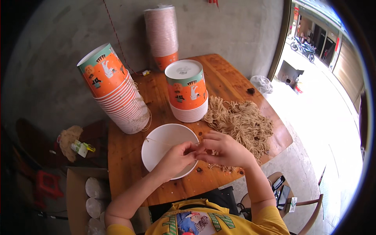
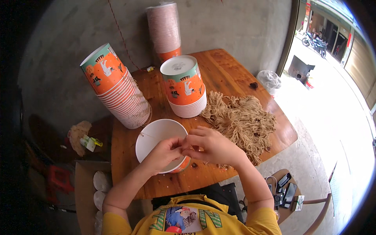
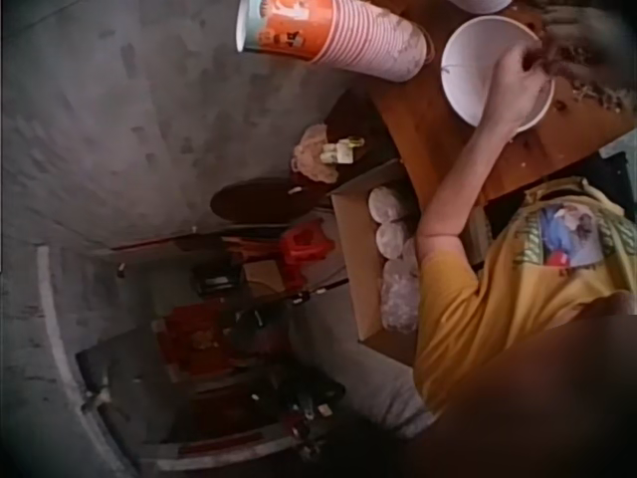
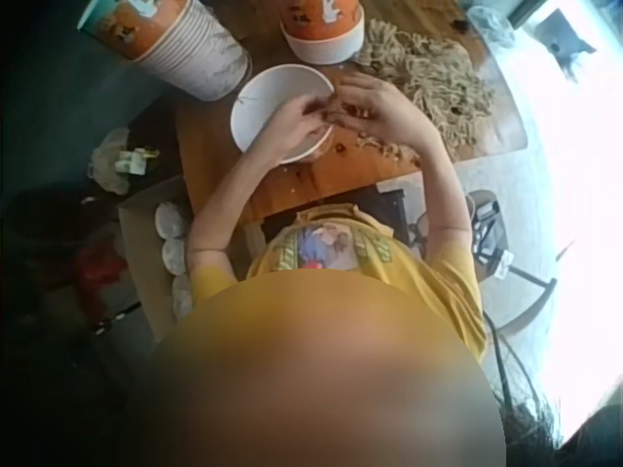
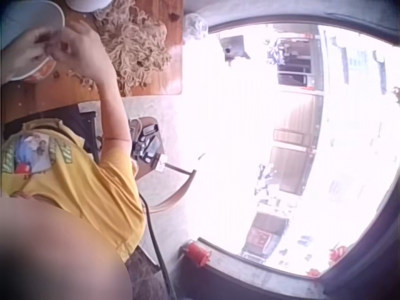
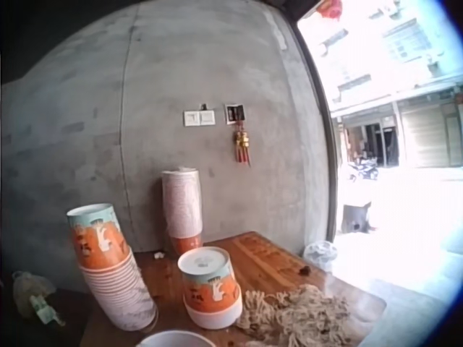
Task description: Packaging brown fibrous material into decorated paper cups.
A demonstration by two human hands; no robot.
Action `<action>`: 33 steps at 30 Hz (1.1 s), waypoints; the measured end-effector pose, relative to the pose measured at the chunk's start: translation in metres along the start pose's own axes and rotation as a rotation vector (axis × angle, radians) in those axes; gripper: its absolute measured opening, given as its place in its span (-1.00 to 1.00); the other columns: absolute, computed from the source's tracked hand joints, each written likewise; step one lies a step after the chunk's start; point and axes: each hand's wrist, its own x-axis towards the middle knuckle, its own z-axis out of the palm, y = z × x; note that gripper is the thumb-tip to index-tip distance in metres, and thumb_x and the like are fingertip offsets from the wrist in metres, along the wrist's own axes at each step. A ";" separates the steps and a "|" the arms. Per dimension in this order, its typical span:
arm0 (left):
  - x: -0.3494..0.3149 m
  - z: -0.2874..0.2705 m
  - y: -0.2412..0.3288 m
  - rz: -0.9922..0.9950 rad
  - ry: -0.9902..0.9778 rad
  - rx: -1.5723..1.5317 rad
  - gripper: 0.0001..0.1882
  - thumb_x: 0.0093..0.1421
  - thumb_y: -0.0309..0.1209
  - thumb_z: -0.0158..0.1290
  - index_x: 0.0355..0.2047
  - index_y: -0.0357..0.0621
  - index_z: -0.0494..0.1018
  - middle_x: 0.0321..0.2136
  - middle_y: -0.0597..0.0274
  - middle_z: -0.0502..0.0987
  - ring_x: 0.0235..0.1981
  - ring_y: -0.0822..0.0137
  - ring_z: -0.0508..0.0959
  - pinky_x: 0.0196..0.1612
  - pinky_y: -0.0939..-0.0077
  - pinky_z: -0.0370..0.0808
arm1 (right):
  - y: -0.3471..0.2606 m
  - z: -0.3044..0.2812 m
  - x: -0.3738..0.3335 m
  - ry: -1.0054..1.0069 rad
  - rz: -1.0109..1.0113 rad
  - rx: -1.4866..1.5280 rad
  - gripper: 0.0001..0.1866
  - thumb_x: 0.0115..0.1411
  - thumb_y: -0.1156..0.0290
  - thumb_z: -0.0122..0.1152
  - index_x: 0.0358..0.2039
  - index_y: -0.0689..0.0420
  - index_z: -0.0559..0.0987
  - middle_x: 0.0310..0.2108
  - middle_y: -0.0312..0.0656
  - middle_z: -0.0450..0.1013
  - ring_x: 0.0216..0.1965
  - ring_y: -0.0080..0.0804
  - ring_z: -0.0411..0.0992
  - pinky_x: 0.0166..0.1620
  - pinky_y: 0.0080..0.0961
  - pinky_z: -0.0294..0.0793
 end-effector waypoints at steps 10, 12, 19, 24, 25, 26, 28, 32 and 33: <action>-0.002 -0.008 0.003 -0.098 -0.185 -0.043 -0.78 0.35 -0.35 0.00 -0.15 -0.24 0.50 -0.42 0.48 0.44 -0.40 0.66 0.37 -0.29 0.76 0.35 | 0.019 0.014 -0.007 0.084 0.346 0.260 -0.88 0.18 0.47 0.28 -0.31 0.20 0.54 -0.32 -0.26 0.52 -0.32 -0.48 0.48 -0.21 -0.52 0.48; -0.001 -0.009 0.001 -0.086 -0.145 -0.076 -0.79 0.35 -0.36 -0.01 -0.16 -0.25 0.49 -0.44 0.47 0.42 -0.42 0.65 0.36 -0.31 0.74 0.34 | 0.016 0.022 -0.013 0.240 0.457 0.302 -0.85 0.18 0.46 0.28 -0.27 0.21 0.53 -0.31 -0.25 0.52 -0.34 -0.55 0.47 -0.21 -0.55 0.47; 0.005 -0.007 0.001 -0.099 -0.084 -0.097 -0.80 0.35 -0.37 -0.02 -0.17 -0.25 0.49 -0.43 0.45 0.43 -0.42 0.63 0.37 -0.32 0.73 0.34 | 0.005 0.033 -0.028 0.347 0.100 -0.138 -0.79 0.06 0.52 0.35 -0.26 0.13 0.55 -0.46 -0.22 0.37 -0.46 -0.31 0.46 -0.42 -0.40 0.47; 0.006 -0.006 0.005 -0.117 -0.089 -0.106 -0.81 0.34 -0.39 -0.02 -0.18 -0.24 0.48 -0.41 0.41 0.46 -0.42 0.60 0.39 -0.31 0.70 0.36 | 0.000 0.043 -0.027 0.413 0.122 -0.181 -0.80 0.03 0.51 0.36 -0.33 0.13 0.53 -0.50 -0.21 0.37 -0.51 -0.26 0.42 -0.45 -0.37 0.43; 0.006 -0.007 0.004 -0.117 -0.086 -0.106 -0.81 0.34 -0.39 -0.02 -0.18 -0.24 0.48 -0.41 0.41 0.46 -0.42 0.60 0.39 -0.31 0.70 0.36 | -0.001 0.047 -0.027 0.446 0.132 -0.154 -0.81 0.03 0.51 0.37 -0.36 0.12 0.51 -0.52 -0.22 0.37 -0.52 -0.26 0.42 -0.45 -0.37 0.42; 0.007 -0.009 0.003 -0.165 -0.092 -0.209 -0.83 0.33 -0.40 -0.02 -0.17 -0.23 0.47 -0.39 0.38 0.47 -0.40 0.58 0.42 -0.30 0.69 0.38 | -0.004 0.052 -0.027 0.445 0.130 -0.153 -0.81 0.03 0.51 0.37 -0.36 0.12 0.51 -0.52 -0.22 0.37 -0.52 -0.26 0.42 -0.45 -0.37 0.42; 0.007 -0.011 0.004 -0.214 -0.096 -0.312 -0.84 0.32 -0.42 -0.02 -0.17 -0.21 0.47 -0.37 0.36 0.49 -0.38 0.56 0.44 -0.29 0.67 0.40 | -0.010 0.061 -0.026 0.464 0.177 -0.131 -0.81 0.03 0.51 0.37 -0.40 0.13 0.49 -0.55 -0.22 0.37 -0.51 -0.24 0.42 -0.45 -0.36 0.41; 0.006 -0.013 0.004 -0.306 -0.073 -0.524 -0.86 0.29 -0.48 0.00 -0.15 -0.16 0.44 -0.31 0.30 0.51 -0.32 0.48 0.51 -0.24 0.60 0.46 | -0.013 0.070 -0.025 0.509 0.214 -0.128 -0.81 0.03 0.49 0.39 -0.42 0.12 0.50 -0.54 -0.23 0.39 -0.51 -0.27 0.42 -0.46 -0.37 0.41; 0.007 -0.014 0.003 -0.326 -0.084 -0.560 -0.85 0.28 -0.49 0.00 -0.14 -0.15 0.44 -0.30 0.29 0.51 -0.31 0.47 0.52 -0.23 0.57 0.47 | -0.013 0.070 -0.026 0.510 0.214 -0.128 -0.81 0.03 0.49 0.39 -0.42 0.12 0.50 -0.54 -0.23 0.39 -0.51 -0.27 0.42 -0.46 -0.37 0.41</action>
